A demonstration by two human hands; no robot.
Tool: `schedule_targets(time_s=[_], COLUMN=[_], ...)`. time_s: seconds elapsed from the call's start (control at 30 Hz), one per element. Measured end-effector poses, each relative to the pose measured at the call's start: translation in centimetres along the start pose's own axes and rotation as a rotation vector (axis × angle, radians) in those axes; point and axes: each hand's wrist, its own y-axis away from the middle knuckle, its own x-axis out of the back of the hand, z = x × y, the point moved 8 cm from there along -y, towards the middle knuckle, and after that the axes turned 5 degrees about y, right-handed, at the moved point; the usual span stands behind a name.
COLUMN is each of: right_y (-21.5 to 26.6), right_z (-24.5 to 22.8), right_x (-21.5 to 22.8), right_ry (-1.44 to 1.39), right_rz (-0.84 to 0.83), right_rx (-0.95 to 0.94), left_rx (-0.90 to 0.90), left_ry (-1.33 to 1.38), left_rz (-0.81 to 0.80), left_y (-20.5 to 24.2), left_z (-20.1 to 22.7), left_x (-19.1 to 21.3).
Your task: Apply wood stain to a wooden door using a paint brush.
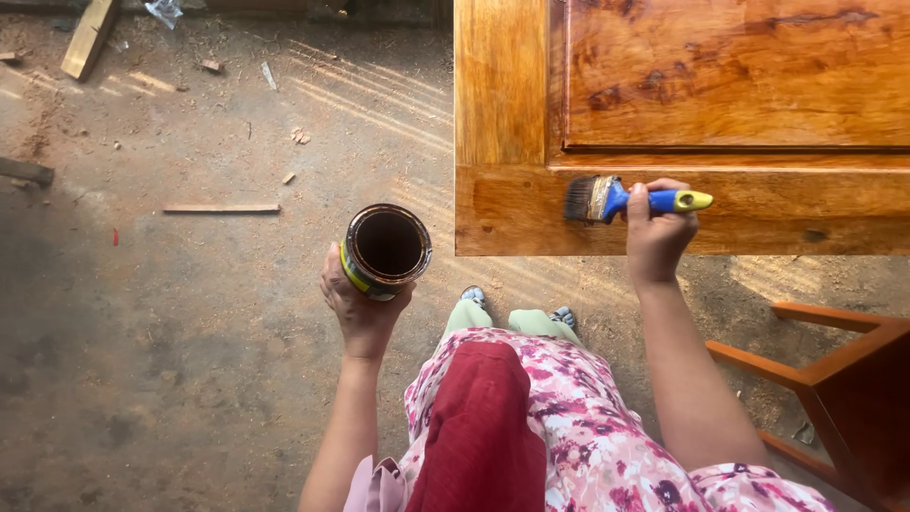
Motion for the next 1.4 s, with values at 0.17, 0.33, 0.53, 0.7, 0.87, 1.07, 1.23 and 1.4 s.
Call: schedule_targets(time_s=[0.17,0.33,0.53,0.7,0.87,1.07,1.23,1.4], right_y=[0.3,0.9,-1.8,-1.8,-0.1,-1.7,-1.9,0.5], right_z=[-5.6,-8.8,-2.1,-4.9,-6.5,-0.4,-1.0,-4.3], right_x=[-5.1,-11.4,-7.0,-6.9,-11.9,-4.9,0.1,-5.9], right_ry=[-0.267,-0.387,-0.191,-0.278,-0.323,-0.173,0.171,-0.331], right_rz=[0.016,-0.152,-0.068,-0.004,-0.102,-0.058,-0.033,-0.055], right_rx=[0.113,0.032,0.081,0.083,0.094,0.107,0.166,-0.021], left_rx=[-0.015,-0.010,0.005,-0.031,0.008,0.032,0.066,0.088], left_ry=[-0.007,0.004,0.033,-0.011,0.044,0.028,-0.002,0.083], left_rz=[0.020,0.031,0.062,0.052,0.047,0.047,0.068,0.099], left_y=[-0.5,-0.5,-0.1,0.0,-0.2,0.5,1.2,1.7], left_z=[-0.2,-0.1,-0.5,-1.0,-0.1,-0.9,-1.9,-1.9], left_x=[0.4,0.7,1.6,1.5,1.3,1.9,2.9,3.6])
